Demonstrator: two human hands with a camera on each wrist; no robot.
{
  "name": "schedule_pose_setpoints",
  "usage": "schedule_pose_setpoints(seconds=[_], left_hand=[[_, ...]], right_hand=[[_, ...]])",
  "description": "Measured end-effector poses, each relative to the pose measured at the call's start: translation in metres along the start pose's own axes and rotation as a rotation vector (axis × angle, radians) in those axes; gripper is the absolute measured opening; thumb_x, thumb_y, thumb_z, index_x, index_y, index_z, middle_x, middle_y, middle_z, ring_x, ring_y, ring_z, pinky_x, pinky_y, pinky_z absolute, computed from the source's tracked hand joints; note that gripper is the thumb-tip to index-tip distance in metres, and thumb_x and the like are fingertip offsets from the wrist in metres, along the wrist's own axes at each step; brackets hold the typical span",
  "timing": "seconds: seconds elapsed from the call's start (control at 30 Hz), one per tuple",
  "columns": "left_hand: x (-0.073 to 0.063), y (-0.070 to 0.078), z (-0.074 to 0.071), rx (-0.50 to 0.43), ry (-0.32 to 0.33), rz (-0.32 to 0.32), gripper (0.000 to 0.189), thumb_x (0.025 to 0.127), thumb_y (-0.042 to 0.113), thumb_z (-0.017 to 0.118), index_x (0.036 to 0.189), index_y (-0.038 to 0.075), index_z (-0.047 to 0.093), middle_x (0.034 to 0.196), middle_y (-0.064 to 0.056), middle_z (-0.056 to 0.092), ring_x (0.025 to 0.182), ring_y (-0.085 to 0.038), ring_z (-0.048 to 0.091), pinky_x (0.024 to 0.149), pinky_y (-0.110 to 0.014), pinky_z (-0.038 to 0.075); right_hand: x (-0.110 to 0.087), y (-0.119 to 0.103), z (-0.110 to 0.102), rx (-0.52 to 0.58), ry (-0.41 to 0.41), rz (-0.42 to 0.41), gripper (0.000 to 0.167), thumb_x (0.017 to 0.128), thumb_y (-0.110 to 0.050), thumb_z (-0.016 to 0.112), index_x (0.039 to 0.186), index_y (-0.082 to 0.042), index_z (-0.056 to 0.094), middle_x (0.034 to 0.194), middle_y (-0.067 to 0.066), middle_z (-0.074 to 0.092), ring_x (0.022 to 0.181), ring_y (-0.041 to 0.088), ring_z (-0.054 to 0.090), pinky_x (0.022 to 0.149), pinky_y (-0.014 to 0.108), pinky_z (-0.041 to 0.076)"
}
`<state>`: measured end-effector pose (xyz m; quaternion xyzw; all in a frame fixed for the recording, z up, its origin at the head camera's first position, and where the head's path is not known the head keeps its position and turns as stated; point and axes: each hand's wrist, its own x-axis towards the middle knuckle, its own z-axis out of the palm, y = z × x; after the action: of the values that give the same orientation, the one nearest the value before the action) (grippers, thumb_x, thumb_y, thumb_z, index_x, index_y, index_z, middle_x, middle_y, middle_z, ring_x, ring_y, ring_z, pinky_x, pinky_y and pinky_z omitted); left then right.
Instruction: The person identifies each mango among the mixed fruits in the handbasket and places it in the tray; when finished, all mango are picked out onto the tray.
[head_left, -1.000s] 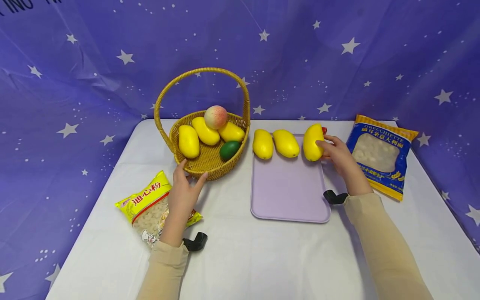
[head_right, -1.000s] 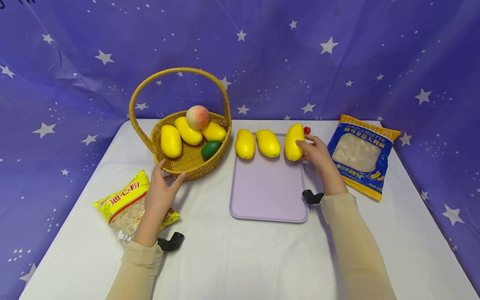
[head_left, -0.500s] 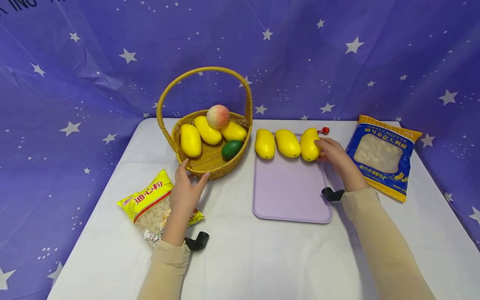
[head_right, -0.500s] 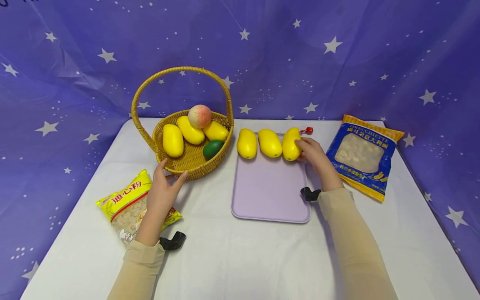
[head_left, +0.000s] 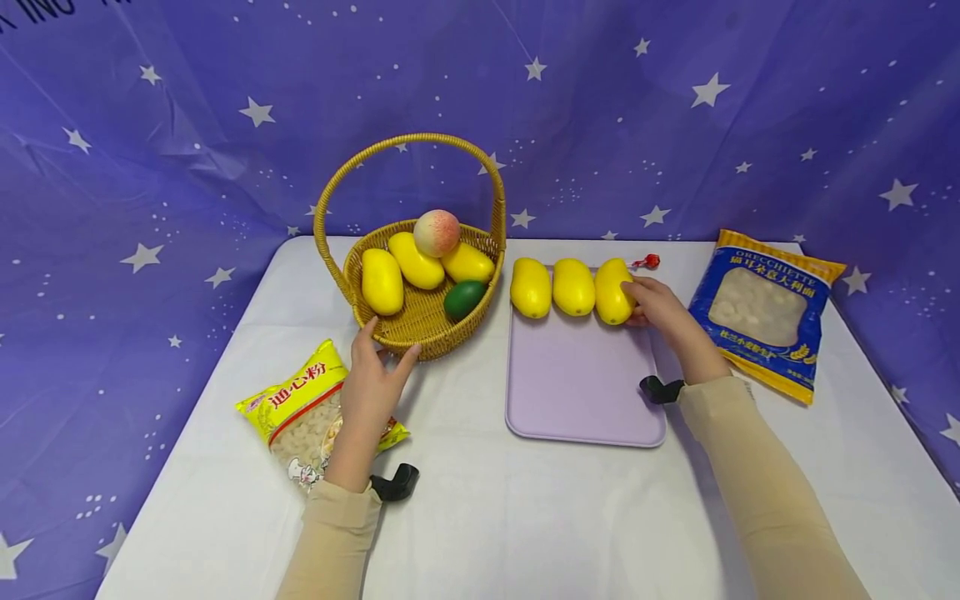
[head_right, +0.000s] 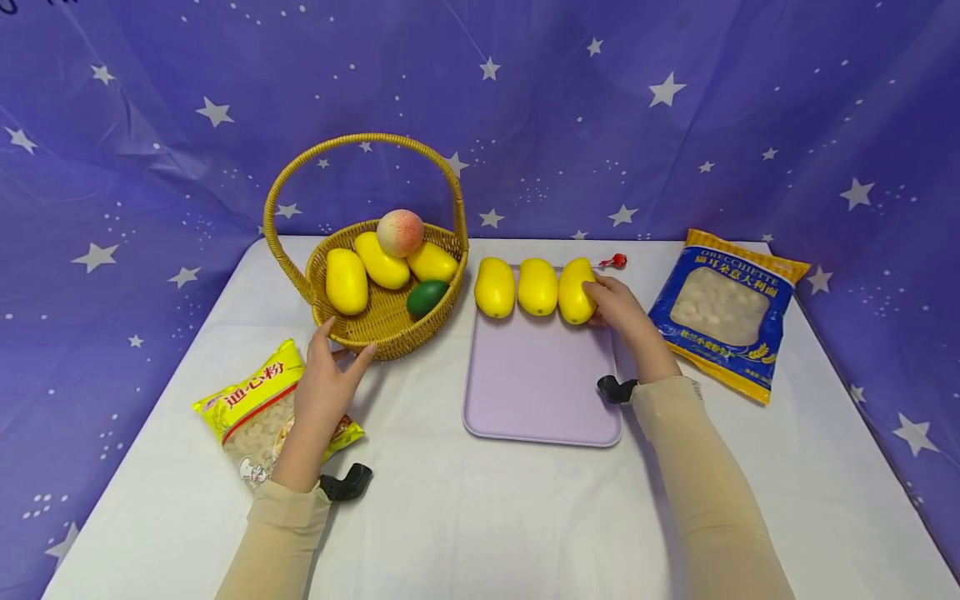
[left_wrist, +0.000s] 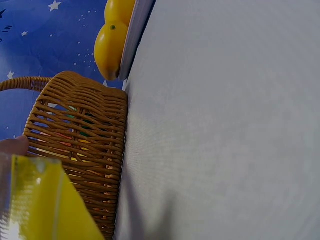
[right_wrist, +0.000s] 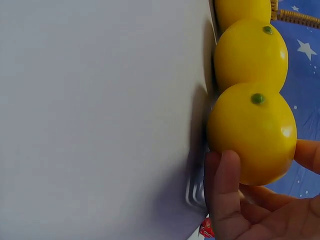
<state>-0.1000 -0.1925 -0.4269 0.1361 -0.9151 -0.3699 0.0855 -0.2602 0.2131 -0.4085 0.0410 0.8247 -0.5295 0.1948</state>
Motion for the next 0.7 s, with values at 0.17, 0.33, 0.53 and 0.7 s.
schedule_pose_setpoints(seconds=[0.17, 0.33, 0.53, 0.7], left_hand=[[0.0, 0.0, 0.0, -0.005, 0.002, 0.006, 0.097, 0.083, 0.074, 0.048, 0.153, 0.015, 0.017, 0.147, -0.016, 0.033, 0.115, -0.03, 0.056, 0.073, -0.047, 0.048], [0.0, -0.002, -0.001, -0.002, 0.016, 0.01, 0.095, 0.084, 0.073, 0.049, 0.153, 0.015, 0.019, 0.147, -0.015, 0.034, 0.114, -0.03, 0.057, 0.072, -0.047, 0.048], [0.0, -0.002, -0.001, -0.001, 0.012, 0.004, 0.095, 0.084, 0.074, 0.048, 0.153, 0.016, 0.019, 0.148, -0.014, 0.034, 0.114, -0.03, 0.057, 0.071, -0.046, 0.048], [0.0, -0.002, -0.001, -0.001, 0.003, 0.006, 0.094, 0.084, 0.073, 0.049, 0.153, 0.017, 0.018, 0.15, -0.014, 0.031, 0.116, -0.031, 0.056, 0.074, -0.048, 0.048]], right_hand=[[0.0, 0.002, 0.0, -0.027, 0.008, 0.008, 0.069, 0.102, -0.042, 0.039, 0.153, -0.001, 0.016, 0.141, 0.027, 0.038, 0.074, 0.006, 0.056, 0.079, 0.024, 0.052], [-0.002, 0.004, 0.002, -0.041, 0.003, -0.001, 0.069, 0.102, -0.042, 0.037, 0.153, -0.001, 0.016, 0.137, 0.026, 0.04, 0.075, 0.006, 0.056, 0.08, 0.024, 0.052], [-0.009, 0.005, 0.004, -0.115, 0.09, -0.071, 0.065, 0.103, -0.039, 0.036, 0.15, 0.004, 0.024, 0.133, 0.028, 0.043, 0.081, 0.016, 0.055, 0.077, 0.026, 0.052], [-0.016, 0.004, 0.004, -0.236, 0.181, -0.112, 0.062, 0.102, -0.038, 0.038, 0.147, 0.005, 0.03, 0.12, 0.028, 0.05, 0.084, 0.031, 0.058, 0.076, 0.036, 0.052]])
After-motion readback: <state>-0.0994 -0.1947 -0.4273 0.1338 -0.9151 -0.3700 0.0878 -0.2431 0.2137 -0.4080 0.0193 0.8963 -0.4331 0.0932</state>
